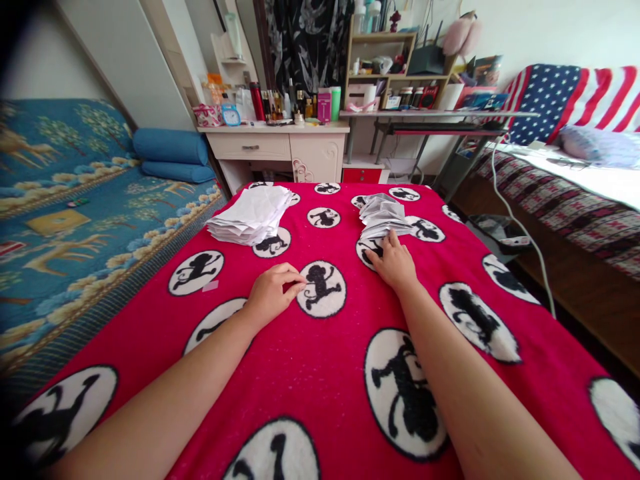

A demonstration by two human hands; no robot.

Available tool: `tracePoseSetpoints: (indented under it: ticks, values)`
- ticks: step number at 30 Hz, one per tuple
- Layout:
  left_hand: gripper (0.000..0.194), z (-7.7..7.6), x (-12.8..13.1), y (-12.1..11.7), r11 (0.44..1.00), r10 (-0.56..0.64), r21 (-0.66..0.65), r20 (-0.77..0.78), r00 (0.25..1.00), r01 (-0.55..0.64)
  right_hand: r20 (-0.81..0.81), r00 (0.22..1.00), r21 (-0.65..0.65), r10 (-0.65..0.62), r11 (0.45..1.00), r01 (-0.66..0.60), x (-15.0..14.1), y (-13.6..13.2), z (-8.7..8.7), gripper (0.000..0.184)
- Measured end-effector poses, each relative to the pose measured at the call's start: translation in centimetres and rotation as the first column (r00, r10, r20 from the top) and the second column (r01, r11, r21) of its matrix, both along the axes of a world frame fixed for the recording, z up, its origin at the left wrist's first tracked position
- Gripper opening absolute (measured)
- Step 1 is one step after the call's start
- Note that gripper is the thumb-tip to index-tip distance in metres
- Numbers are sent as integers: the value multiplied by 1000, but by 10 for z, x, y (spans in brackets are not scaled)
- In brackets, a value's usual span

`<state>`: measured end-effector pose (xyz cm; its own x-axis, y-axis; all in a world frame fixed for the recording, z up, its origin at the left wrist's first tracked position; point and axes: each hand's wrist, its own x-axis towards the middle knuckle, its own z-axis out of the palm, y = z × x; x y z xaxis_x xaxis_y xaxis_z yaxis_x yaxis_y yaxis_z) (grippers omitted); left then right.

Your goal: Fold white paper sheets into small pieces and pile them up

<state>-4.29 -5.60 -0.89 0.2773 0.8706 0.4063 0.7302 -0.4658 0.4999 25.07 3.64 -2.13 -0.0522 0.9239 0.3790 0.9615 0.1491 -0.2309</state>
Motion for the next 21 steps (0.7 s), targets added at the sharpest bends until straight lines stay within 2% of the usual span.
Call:
tracePoseSetpoints:
  ticks: [2, 4, 6, 8, 10, 13, 17, 21]
  values:
    - [13, 0, -1, 3, 1000, 5, -13, 69, 998, -5, -41, 998, 51, -38, 998, 41, -2, -8, 3, 47]
    - [14, 0, -4, 8, 998, 61, -2, 165, 984, -61, -128, 989, 134, -74, 987, 91, -7, -18, 5, 36]
    - [17, 1, -10, 15, 980, 171, 58, 256, 951, -192, -244, 966, 193, -83, 972, 132, -18, -31, 5, 28]
    - [22, 5, -19, 23, 917, 299, 166, 316, 901, -363, -263, 965, 164, 8, 986, 36, -34, -45, 5, 25]
    - [29, 9, -28, 31, 820, 436, 257, 298, 849, -511, -207, 969, 120, 135, 986, -112, -49, -56, 6, 23]
    - [41, 16, -44, 46, 735, 564, 303, 224, 795, -607, -117, 964, 93, 238, 969, -228, -65, -64, 10, 24]
    - [44, 18, -66, 72, 735, 584, 311, 162, 796, -602, -38, 973, 82, 229, 971, -225, -69, -65, 15, 23]
    - [42, 14, -89, 94, 715, 672, 151, 120, 731, -682, 1, 976, 72, 218, 973, -218, -70, -64, 17, 20]
